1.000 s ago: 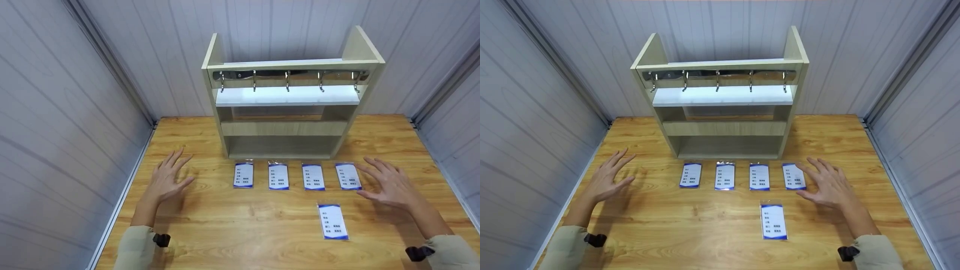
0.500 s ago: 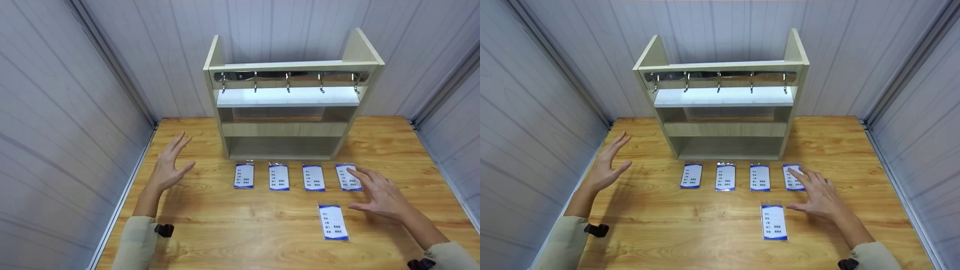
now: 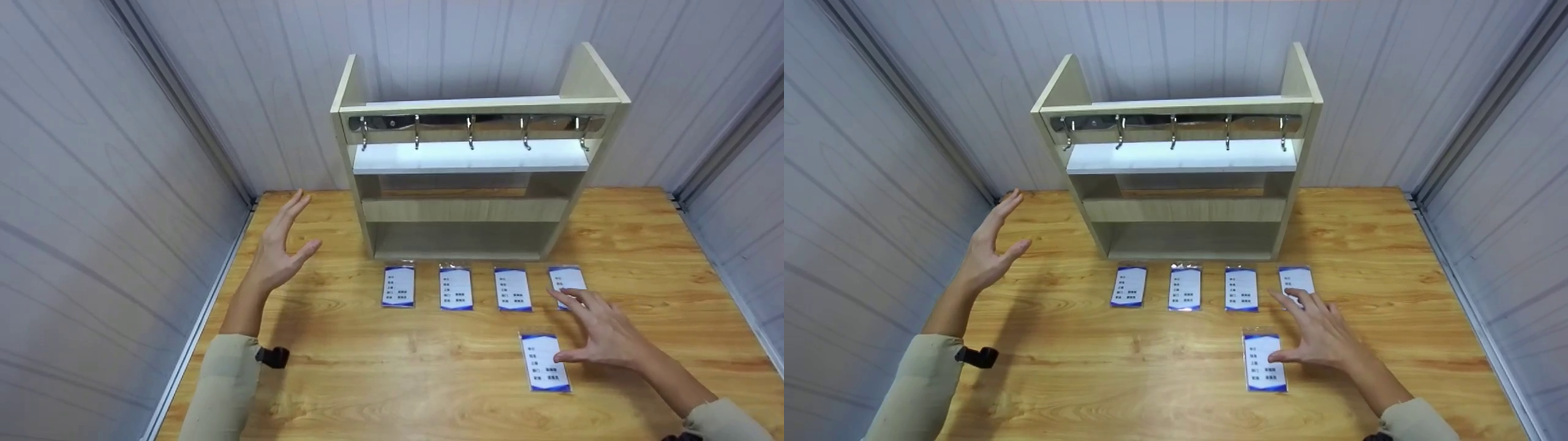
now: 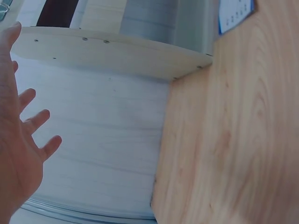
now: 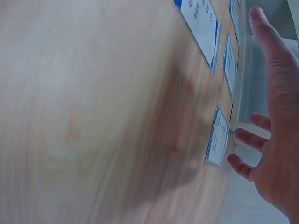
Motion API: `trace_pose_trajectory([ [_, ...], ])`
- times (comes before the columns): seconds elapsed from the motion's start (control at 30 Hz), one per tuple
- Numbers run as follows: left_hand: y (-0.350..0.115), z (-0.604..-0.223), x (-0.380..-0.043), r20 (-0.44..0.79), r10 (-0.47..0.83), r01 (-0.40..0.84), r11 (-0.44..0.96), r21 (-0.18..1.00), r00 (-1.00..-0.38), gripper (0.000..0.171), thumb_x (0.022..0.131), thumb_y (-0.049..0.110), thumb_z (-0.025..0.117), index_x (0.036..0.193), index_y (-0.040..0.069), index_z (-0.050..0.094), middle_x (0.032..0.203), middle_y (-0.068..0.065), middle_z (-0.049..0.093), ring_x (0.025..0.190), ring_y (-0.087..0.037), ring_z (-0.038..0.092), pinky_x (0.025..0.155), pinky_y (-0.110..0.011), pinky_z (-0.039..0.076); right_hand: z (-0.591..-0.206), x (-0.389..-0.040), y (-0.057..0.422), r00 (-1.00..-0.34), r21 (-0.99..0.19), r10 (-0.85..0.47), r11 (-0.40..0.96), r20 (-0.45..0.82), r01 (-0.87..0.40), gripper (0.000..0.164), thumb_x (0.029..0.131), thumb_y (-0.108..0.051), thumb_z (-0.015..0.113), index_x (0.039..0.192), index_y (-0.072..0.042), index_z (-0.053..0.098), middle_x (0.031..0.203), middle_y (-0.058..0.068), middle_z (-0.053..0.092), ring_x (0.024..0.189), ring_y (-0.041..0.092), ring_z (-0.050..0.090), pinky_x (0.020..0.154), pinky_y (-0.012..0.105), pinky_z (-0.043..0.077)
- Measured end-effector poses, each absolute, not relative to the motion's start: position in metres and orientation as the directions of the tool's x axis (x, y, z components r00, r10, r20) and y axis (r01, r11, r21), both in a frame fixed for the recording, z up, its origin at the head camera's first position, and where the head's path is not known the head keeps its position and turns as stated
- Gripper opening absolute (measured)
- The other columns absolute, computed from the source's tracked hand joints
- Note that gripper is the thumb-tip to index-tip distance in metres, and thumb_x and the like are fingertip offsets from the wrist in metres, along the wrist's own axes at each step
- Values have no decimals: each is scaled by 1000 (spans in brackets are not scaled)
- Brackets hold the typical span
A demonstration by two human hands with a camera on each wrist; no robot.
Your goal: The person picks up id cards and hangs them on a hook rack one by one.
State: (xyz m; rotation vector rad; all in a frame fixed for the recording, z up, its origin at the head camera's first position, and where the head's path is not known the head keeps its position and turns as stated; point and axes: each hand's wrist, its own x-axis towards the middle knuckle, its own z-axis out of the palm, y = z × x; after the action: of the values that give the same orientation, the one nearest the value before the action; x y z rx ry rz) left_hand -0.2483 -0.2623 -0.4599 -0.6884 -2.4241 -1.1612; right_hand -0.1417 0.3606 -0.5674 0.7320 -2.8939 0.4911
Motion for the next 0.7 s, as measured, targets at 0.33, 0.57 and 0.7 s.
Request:
trace_pose_trajectory([
  [0.33, -251, -447, -261, 552, 241, 589, 507, 629, -798, 85, 97, 35, 79, 171, 8, 46, 182, -24, 38, 170, -46, 36, 137, -76, 29, -574, -137, 351, -851, -279, -483, 804, 206, -525, 130, 62, -77, 98, 166, -14, 52, 150, 23, 64, 129, 47, 66, 87, 67, 57],
  [0.57, -242, -437, -267, 568, 248, 607, 491, 625, -785, 86, 98, 35, 78, 172, 9, 44, 184, -19, 37, 171, -43, 36, 138, -74, 29, -579, -131, 344, -846, -284, -488, 798, 214, -532, 133, 59, -81, 97, 166, -15, 53, 143, 20, 64, 126, 43, 66, 88, 60, 55],
  [0.7, -236, -432, -273, 574, 254, 615, 490, 618, -779, 85, 98, 31, 76, 173, 8, 42, 183, -21, 37, 171, -43, 35, 139, -72, 29, -582, -126, 339, -864, -313, -467, 805, 188, -503, 133, 59, -80, 99, 167, -16, 52, 140, 20, 63, 121, 37, 65, 88, 52, 50],
])
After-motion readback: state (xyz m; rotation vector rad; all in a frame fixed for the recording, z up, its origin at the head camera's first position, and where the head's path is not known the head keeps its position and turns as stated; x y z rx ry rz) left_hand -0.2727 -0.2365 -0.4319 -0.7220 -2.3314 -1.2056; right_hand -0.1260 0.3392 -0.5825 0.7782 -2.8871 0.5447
